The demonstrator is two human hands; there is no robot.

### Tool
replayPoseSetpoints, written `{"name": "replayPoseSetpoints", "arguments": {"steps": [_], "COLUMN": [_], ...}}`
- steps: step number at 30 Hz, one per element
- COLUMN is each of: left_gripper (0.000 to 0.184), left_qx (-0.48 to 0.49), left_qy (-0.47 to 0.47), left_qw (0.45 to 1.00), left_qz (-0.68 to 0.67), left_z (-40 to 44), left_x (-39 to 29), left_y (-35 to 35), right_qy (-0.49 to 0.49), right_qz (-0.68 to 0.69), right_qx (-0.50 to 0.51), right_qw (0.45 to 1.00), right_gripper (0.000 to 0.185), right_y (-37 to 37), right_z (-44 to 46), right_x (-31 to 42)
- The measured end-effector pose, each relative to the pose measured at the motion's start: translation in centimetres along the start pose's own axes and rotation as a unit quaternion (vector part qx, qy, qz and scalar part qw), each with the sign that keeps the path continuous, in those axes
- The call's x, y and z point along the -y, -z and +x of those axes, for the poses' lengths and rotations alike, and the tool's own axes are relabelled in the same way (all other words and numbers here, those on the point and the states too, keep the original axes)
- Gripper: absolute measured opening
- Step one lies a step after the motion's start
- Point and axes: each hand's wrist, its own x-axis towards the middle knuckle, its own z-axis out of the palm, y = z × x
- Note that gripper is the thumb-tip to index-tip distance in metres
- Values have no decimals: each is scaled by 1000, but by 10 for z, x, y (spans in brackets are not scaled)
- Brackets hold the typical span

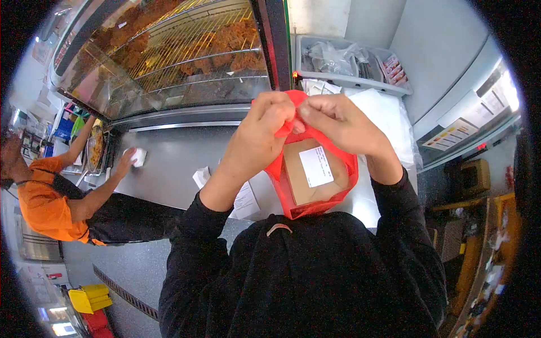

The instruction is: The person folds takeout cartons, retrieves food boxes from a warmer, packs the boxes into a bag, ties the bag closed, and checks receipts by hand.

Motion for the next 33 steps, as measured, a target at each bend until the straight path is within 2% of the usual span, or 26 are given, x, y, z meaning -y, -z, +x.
{"name": "replayPoseSetpoints", "arguments": {"steps": [2,3,6,9,12,15,17,18,20,21,24,28,32,33], "left_gripper": [18,16,13,12,12,12,13,13,15,17,19,23,14,11], "left_qx": [-12,-17,-28,-38,-46,-57,-64,-71,-81,-94,-95,-118,-111,-108], "left_qy": [17,64,194,301,393,441,463,440,372,367,370,420,383,352], "left_qw": [1000,998,977,924,838,777,753,806,894,905,922,893,911,917], "left_qz": [-4,-17,-85,-231,-375,-446,-463,-390,-235,-194,-63,-108,-105,-156], "left_z": [-4,-4,-2,0,4,9,10,5,-6,-14,-38,-66,-51,-32], "left_x": [6,5,6,11,10,9,8,15,40,53,66,79,64,49], "left_y": [-5,-6,-8,-12,-14,-11,-7,-7,-2,1,9,1,11,11], "right_qy": [7,170,116,-84,24,166,296,354,314,288,202,147,154,159], "right_qz": [45,-94,-123,1,-150,-158,-328,-404,-342,-326,-272,-216,-180,-160], "right_qx": [58,45,54,67,-79,-280,-188,-136,-74,-34,-15,3,55,70], "right_qw": [997,980,984,994,985,932,877,832,883,900,941,965,970,972], "right_gripper": [17,16,15,15,22,28,34,38,32,30,15,11,9,7], "right_y": [3,6,2,-6,-12,-24,-10,-5,0,2,2,-3,18,24], "right_z": [-4,-1,-5,-6,-9,-5,-8,-12,-26,-37,-69,-95,-84,-73], "right_x": [-1,-9,-9,1,-12,-11,-23,-30,-27,-29,-43,-51,-26,-17]}}
